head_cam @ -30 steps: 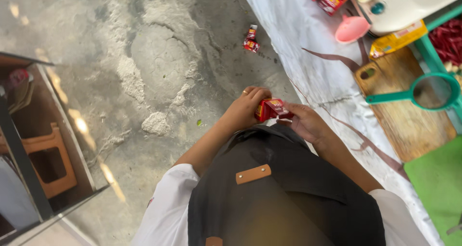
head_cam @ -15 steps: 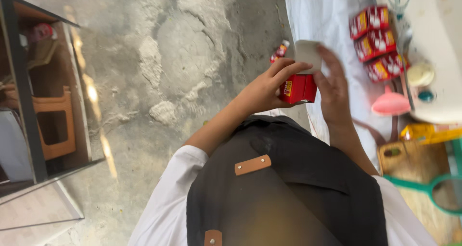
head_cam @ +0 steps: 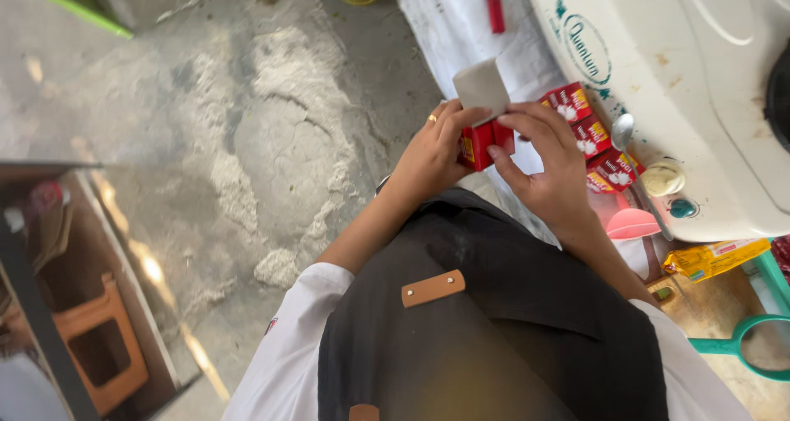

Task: The person handles a container of seeds, moves several bottles, and then opens tea packets by hand near a gas stove.

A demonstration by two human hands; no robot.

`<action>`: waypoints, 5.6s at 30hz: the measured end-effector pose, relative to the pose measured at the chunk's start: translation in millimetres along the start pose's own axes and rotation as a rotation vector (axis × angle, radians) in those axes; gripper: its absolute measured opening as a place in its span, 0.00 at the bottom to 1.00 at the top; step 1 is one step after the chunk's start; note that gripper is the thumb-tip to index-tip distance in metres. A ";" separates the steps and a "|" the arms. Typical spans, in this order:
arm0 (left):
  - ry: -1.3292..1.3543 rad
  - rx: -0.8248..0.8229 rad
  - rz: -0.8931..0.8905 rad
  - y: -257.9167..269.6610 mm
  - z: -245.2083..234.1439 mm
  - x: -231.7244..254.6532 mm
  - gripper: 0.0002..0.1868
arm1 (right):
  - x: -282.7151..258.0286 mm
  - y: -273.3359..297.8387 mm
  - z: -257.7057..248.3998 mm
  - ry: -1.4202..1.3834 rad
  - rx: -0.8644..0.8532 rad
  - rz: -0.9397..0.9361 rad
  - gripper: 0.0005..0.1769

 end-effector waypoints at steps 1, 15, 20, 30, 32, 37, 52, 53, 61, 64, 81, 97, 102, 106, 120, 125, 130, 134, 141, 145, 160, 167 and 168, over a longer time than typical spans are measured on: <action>0.012 -0.024 0.001 -1.5 3.8 -8.2 0.44 | 6.8 -2.6 6.6 0.000 0.023 0.040 0.19; 0.303 -0.269 0.120 -73.8 -20.1 -172.5 0.42 | 21.0 -109.1 78.2 0.507 0.383 0.346 0.12; 0.391 -0.362 0.138 -83.5 -32.2 -217.6 0.43 | 33.2 -132.0 121.1 0.473 0.335 0.489 0.10; 0.655 -0.601 -0.021 -80.5 -41.7 -232.5 0.44 | 21.7 -126.0 170.1 0.219 0.441 0.817 0.15; 0.594 -0.640 -0.016 -81.6 -44.8 -233.2 0.43 | 19.1 -120.8 179.7 0.257 0.470 0.860 0.17; 0.555 -0.654 0.037 -77.2 -58.4 -223.4 0.43 | 11.0 -105.8 195.6 0.142 0.493 0.885 0.19; 0.568 -0.697 -0.080 85.0 -98.3 -136.2 0.41 | -86.9 49.9 264.4 0.222 0.415 1.029 0.24; 0.567 -0.710 -0.070 98.8 -100.7 -130.0 0.41 | -91.1 65.6 270.8 0.196 0.422 1.055 0.25; 0.506 -0.757 0.094 161.2 -138.4 -87.5 0.42 | -144.3 139.7 305.8 0.219 0.457 1.160 0.27; 0.500 -0.760 0.141 159.3 -144.6 -75.9 0.44 | -156.9 144.9 305.9 0.210 0.470 1.179 0.25; 0.713 -0.759 0.178 145.3 -123.9 -86.3 0.36 | -189.0 112.3 295.7 0.325 0.540 0.816 0.17; 0.709 -1.102 0.259 -38.0 -60.0 -180.8 0.41 | -49.1 -34.1 213.7 0.554 0.442 0.889 0.14; 0.617 -1.016 0.281 -91.4 -67.2 -222.3 0.42 | -2.9 -84.7 201.8 0.384 0.557 0.826 0.14; 0.506 -0.758 0.351 -115.2 -56.4 -267.4 0.43 | -0.4 -90.5 171.8 0.289 0.719 0.818 0.07; 0.695 -0.401 0.052 -136.6 17.8 -394.5 0.67 | 13.1 -98.6 109.3 0.161 0.873 0.767 0.04; 0.461 -0.224 0.121 -151.2 -47.9 -346.6 0.67 | 4.0 -100.4 111.2 0.011 0.935 0.822 0.04; 0.682 -0.545 0.429 -168.4 -62.7 -248.4 0.52 | -11.6 -124.5 118.5 0.055 0.775 0.909 0.05; 0.635 -0.820 0.468 -172.1 -32.9 -203.4 0.45 | -29.4 -138.1 114.8 0.301 0.630 0.842 0.05; 0.999 -0.994 0.014 -163.2 -21.0 -185.2 0.37 | -42.5 -122.2 89.4 -0.395 0.934 0.593 0.07; 1.150 -0.910 -0.078 -159.2 -19.6 -173.2 0.35 | -53.1 -117.9 75.8 -0.055 0.710 0.757 0.17; 0.829 -0.650 0.237 -152.0 -13.6 -111.9 0.36 | -45.0 -67.3 48.3 0.421 0.600 0.720 0.10; 0.832 -0.812 0.027 -152.7 7.3 -96.3 0.36 | -49.2 -40.8 21.6 0.369 0.690 0.644 0.07; 0.885 -0.817 -0.015 -151.9 9.0 -92.7 0.36 | -46.8 -37.2 19.9 0.248 0.713 0.668 0.06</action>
Point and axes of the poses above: each hand's wrist, its own y-axis away from the middle knuckle, its own z-axis out of the palm, x = y × z, the point moved 4 cm from there along -y, towards the middle knuckle, and after that the axes turned 10 degrees about z, right-handed, at the moved point
